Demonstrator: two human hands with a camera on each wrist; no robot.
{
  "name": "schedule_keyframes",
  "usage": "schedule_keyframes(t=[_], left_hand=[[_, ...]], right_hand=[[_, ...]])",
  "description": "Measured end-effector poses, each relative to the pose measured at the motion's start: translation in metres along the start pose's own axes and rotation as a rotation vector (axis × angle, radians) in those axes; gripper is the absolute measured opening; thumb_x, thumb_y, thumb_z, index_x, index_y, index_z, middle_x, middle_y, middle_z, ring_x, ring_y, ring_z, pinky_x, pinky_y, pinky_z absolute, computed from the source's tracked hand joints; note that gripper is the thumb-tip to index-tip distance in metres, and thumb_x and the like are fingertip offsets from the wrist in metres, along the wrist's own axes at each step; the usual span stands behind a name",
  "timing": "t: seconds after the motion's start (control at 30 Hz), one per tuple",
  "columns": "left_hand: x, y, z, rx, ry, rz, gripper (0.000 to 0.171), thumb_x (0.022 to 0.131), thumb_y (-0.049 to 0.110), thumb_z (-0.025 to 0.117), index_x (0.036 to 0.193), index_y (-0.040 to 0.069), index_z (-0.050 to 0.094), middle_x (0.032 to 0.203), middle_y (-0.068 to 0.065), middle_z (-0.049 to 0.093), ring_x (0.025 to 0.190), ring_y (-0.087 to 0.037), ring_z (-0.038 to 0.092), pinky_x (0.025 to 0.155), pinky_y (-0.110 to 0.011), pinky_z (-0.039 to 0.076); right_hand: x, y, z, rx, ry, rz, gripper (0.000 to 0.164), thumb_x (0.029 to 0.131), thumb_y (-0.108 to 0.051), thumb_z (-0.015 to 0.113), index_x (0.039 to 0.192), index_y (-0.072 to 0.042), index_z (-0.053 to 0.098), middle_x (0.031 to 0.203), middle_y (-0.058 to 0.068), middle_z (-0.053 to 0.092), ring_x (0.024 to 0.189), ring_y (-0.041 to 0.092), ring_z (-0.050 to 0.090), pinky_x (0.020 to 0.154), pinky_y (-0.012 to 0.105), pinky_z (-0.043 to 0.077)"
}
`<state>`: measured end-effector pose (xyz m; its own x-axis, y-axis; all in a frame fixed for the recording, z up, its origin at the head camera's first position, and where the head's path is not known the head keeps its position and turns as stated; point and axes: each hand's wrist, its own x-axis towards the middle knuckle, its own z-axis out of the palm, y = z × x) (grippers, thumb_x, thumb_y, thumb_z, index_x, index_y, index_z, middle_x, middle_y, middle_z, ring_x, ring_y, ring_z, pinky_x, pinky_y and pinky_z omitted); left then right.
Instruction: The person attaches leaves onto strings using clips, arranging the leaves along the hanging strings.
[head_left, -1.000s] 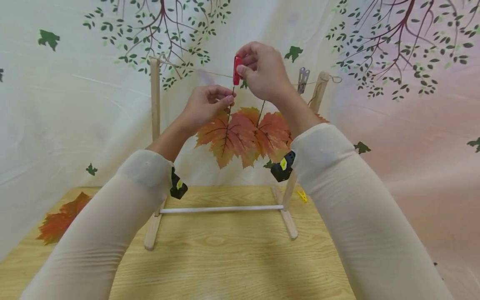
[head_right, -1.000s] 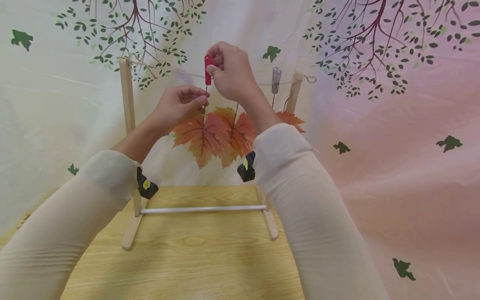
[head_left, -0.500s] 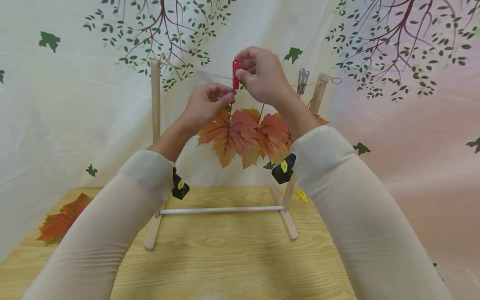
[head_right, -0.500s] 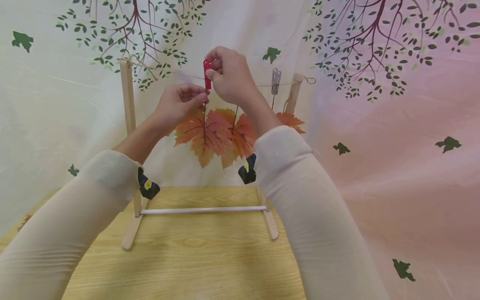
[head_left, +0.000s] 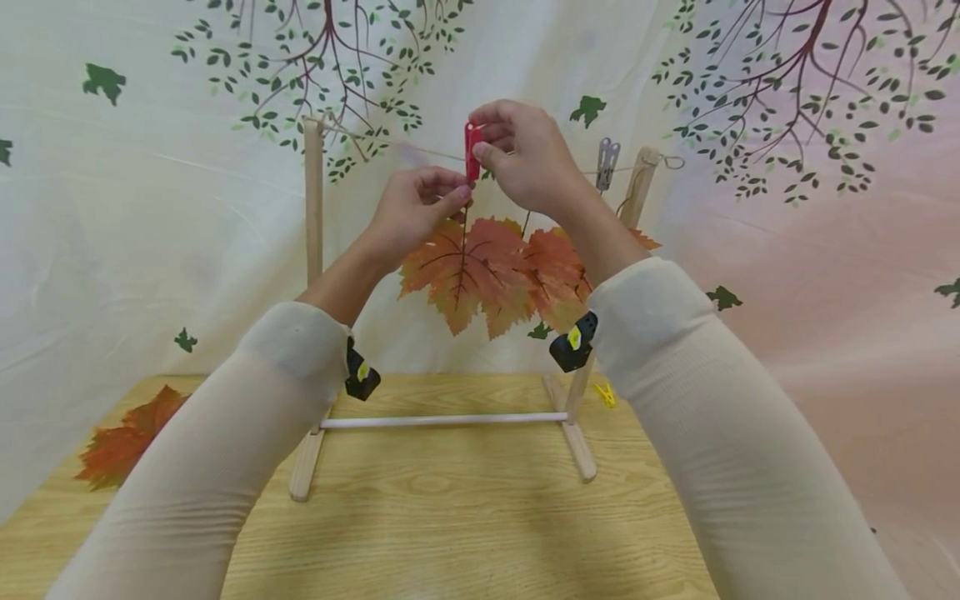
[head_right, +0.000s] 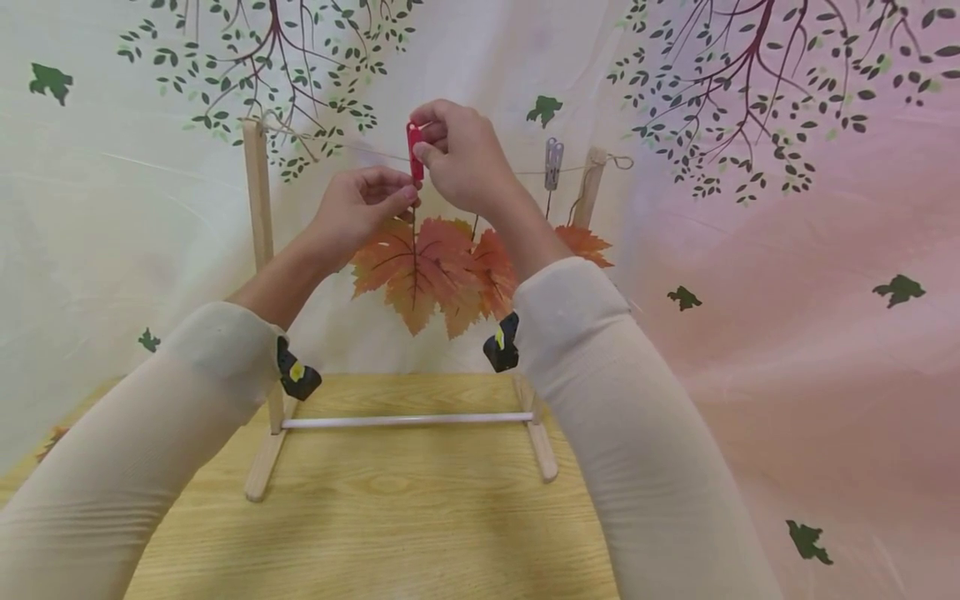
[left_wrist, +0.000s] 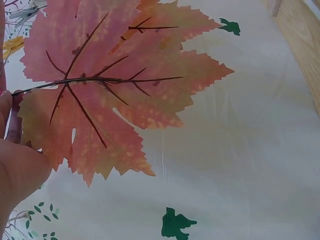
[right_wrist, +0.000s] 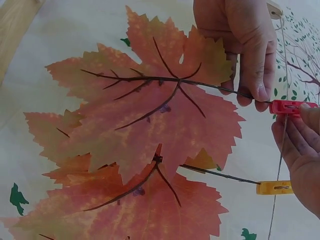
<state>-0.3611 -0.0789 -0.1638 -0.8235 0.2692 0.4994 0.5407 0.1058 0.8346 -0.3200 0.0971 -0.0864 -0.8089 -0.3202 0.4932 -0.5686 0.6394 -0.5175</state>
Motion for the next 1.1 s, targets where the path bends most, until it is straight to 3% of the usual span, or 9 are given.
schedule_keyframes(t=[0.4,0.63,1.1], left_hand=[[-0.006,0.001,-0.001,0.016,0.008,0.017,0.028,0.103,0.017,0.063,0.123,-0.002,0.068,0.111,-0.014,0.070,0.098,-0.025,0.067,0.090,-0.031,0.057],[-0.011,0.001,-0.002,0.057,0.017,0.007,0.029,0.103,0.022,0.063,0.125,0.003,0.069,0.115,-0.016,0.069,0.099,-0.024,0.066,0.093,-0.032,0.055],[-0.027,0.000,-0.018,0.106,0.049,0.057,0.027,0.103,0.022,0.065,0.122,0.004,0.070,0.109,-0.010,0.071,0.097,-0.026,0.066,0.086,-0.028,0.056]], right_hand=[[-0.003,-0.003,-0.003,-0.005,0.001,-0.023,0.040,0.107,-0.018,0.056,0.146,-0.008,0.052,0.132,0.005,0.063,0.120,0.013,0.060,0.099,0.023,0.049],[-0.007,-0.003,-0.009,-0.065,0.018,-0.054,0.041,0.107,-0.022,0.057,0.146,-0.009,0.053,0.135,0.004,0.063,0.123,0.012,0.059,0.101,0.023,0.048],[-0.023,-0.002,-0.033,-0.104,0.067,-0.137,0.043,0.106,-0.026,0.059,0.144,-0.008,0.055,0.132,0.004,0.064,0.121,0.011,0.061,0.103,0.025,0.048]])
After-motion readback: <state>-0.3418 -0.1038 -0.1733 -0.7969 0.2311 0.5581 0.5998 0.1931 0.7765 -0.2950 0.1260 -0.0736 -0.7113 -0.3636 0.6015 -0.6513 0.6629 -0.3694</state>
